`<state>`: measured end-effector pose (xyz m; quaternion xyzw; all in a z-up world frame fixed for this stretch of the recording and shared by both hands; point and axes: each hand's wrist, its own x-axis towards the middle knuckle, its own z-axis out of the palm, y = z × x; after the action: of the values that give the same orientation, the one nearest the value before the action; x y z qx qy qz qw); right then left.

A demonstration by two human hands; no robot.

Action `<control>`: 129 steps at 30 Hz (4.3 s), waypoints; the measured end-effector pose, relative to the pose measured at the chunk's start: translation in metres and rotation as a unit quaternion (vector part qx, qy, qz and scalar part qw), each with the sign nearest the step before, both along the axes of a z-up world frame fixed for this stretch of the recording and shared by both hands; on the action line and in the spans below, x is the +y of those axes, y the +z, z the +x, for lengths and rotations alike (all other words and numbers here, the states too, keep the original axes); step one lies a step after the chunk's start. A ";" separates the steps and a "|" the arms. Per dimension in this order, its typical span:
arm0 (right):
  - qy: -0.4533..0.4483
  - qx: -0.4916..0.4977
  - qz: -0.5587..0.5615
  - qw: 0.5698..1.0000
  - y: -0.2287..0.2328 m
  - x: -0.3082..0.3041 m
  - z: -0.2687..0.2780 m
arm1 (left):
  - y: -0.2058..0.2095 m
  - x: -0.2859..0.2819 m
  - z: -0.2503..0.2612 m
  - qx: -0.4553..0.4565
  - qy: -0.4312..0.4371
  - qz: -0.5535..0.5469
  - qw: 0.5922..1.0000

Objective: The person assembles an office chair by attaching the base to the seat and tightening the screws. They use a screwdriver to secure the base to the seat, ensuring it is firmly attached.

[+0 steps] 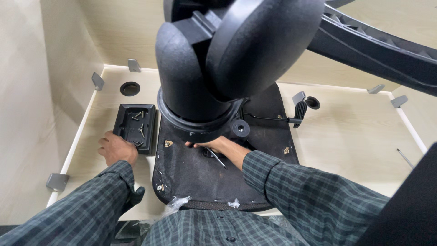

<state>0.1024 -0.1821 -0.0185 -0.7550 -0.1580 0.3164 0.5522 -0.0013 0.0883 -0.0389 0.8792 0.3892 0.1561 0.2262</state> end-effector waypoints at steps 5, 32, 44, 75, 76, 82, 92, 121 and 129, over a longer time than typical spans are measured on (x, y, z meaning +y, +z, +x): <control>-0.035 0.017 -0.101 0.994 0.059 0.012 -0.021 | -0.010 0.003 -0.005 -0.065 -0.013 0.067 0.996; -0.173 -0.017 0.095 0.980 0.108 0.004 -0.051 | 0.080 -0.125 -0.019 -0.217 -0.063 -0.021 0.974; -0.118 -0.024 0.063 0.991 0.112 -0.028 -0.083 | 0.113 -0.124 -0.047 -0.140 -0.073 -0.332 0.930; 0.146 0.025 -0.003 0.989 0.098 -0.193 -0.085 | 0.094 -0.169 -0.066 0.132 -0.262 -0.457 0.840; 0.149 0.039 -0.006 0.988 0.102 -0.200 -0.082 | 0.094 -0.180 -0.069 0.142 -0.265 -0.462 0.834; 0.120 0.085 -0.060 0.987 0.116 -0.240 -0.065 | 0.108 -0.238 -0.069 0.124 -0.267 -0.528 0.797; 0.055 0.006 -0.157 0.986 0.126 -0.307 -0.038 | 0.114 -0.310 -0.051 0.057 -0.248 -0.546 0.798; -0.316 0.114 0.063 0.940 0.088 -0.375 -0.040 | 0.086 -0.387 0.000 -0.038 -0.249 -0.531 0.809; -0.295 0.111 0.059 0.947 0.087 -0.432 -0.008 | 0.087 -0.451 0.022 -0.042 -0.215 -0.408 0.886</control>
<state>0.0947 -0.6137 0.0681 -0.6942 0.1159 0.2112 0.6783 0.0204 -0.3624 0.0485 0.7641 0.2102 -0.0323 0.6091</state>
